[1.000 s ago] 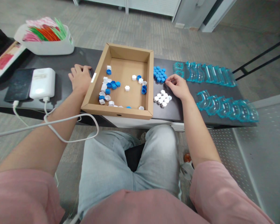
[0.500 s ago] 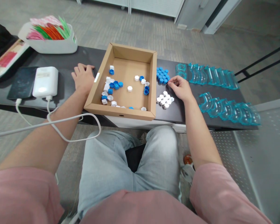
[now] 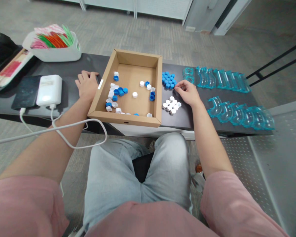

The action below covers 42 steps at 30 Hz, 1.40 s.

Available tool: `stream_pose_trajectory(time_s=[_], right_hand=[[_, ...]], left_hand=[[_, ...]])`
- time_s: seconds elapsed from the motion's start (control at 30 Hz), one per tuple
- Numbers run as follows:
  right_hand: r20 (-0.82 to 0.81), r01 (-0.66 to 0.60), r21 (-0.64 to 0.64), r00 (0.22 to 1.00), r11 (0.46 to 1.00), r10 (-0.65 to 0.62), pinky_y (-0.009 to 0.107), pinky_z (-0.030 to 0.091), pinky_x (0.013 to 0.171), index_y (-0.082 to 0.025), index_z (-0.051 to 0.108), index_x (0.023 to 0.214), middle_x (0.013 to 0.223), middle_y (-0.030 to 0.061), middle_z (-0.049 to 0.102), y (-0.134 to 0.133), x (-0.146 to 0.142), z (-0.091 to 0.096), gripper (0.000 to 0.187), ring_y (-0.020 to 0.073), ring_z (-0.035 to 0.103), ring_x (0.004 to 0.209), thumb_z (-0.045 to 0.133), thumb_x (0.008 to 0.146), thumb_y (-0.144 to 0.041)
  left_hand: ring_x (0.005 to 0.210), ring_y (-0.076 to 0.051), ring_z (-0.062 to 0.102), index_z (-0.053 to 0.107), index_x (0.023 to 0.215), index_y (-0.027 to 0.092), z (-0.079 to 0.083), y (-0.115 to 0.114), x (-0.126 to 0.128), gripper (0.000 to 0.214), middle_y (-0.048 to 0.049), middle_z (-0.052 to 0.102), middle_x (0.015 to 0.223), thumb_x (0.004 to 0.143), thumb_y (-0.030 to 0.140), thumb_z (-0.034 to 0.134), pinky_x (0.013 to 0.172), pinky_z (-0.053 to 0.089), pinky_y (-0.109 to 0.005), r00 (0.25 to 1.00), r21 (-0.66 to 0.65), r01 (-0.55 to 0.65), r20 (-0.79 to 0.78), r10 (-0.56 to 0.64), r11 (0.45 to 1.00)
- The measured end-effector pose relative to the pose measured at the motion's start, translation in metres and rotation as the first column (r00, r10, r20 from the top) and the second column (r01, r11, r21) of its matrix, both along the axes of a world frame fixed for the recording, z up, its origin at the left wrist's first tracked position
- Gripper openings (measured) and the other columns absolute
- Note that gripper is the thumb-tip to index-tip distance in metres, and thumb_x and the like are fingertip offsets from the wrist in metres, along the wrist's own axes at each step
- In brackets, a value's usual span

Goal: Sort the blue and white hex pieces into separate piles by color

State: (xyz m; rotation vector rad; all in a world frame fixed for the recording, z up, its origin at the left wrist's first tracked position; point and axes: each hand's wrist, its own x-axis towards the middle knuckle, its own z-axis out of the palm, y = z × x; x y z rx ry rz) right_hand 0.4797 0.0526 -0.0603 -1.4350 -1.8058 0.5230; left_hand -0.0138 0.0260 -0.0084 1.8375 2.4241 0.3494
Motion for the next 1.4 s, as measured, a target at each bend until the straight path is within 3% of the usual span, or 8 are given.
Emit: stream_pose_trajectory(time_s=[0.47, 0.7, 1.07, 1.23, 1.4], right_hand=[[-0.010, 0.018, -0.029, 1.000, 0.999, -0.018, 0.040, 0.058, 0.080, -0.025, 0.077, 0.097, 0.090, 0.0038, 0.079, -0.006, -0.009, 0.010, 0.018, 0.0230, 0.065, 0.079, 0.083, 0.093, -0.041], [-0.015, 0.003, -0.022, 1.000, 1.000, -0.003, 0.041, 0.059, 0.079, -0.027, 0.076, 0.097, 0.088, 0.0043, 0.077, -0.005, -0.009, 0.010, 0.026, 0.0238, 0.064, 0.078, 0.084, 0.094, -0.051], [-0.018, -0.016, -0.039, 1.000, 0.999, 0.015, 0.049, 0.063, 0.087, -0.030, 0.074, 0.138, 0.096, 0.0052, 0.076, -0.004, -0.008, 0.009, 0.051, 0.0274, 0.069, 0.081, 0.085, 0.097, -0.058], [-0.018, -0.025, -0.029, 1.000, 0.999, 0.024, 0.043, 0.060, 0.083, -0.029, 0.076, 0.124, 0.093, 0.0028, 0.075, -0.003, -0.007, 0.008, 0.039, 0.0243, 0.066, 0.079, 0.085, 0.096, -0.055], [-0.033, -0.022, -0.025, 0.999, 0.999, 0.021, 0.040, 0.057, 0.077, -0.030, 0.078, 0.117, 0.088, 0.0015, 0.074, -0.006, -0.009, 0.010, 0.035, 0.0231, 0.062, 0.075, 0.085, 0.094, -0.055]], left_hand=[[0.159, -0.046, 0.042, 0.060, 0.175, 0.015, 0.009, -0.005, 0.007, 0.066, -0.0280, 0.047, 0.177, 0.119, 0.036, 0.033, 0.131, 0.033, -0.060, 1.000, -0.032, -0.019, -0.006, 0.019, 0.999], [0.159, -0.047, 0.041, 0.059, 0.175, 0.016, 0.011, -0.006, 0.007, 0.068, -0.0280, 0.046, 0.177, 0.118, 0.041, 0.033, 0.132, 0.031, -0.059, 1.000, -0.039, -0.013, 0.020, 0.014, 0.999], [0.160, -0.047, 0.042, 0.061, 0.173, 0.019, 0.008, -0.003, 0.004, 0.064, -0.0284, 0.048, 0.175, 0.119, 0.040, 0.036, 0.131, 0.033, -0.064, 1.000, -0.017, -0.011, 0.026, 0.012, 1.000], [0.158, -0.048, 0.042, 0.061, 0.173, 0.014, 0.007, -0.003, 0.003, 0.066, -0.0312, 0.047, 0.175, 0.118, 0.040, 0.034, 0.131, 0.032, -0.064, 1.000, -0.014, -0.003, 0.026, 0.003, 1.000], [0.160, -0.047, 0.041, 0.060, 0.174, 0.019, 0.007, -0.001, 0.002, 0.066, -0.0273, 0.048, 0.176, 0.117, 0.041, 0.035, 0.131, 0.031, -0.064, 0.999, -0.035, -0.017, 0.031, 0.018, 0.999]])
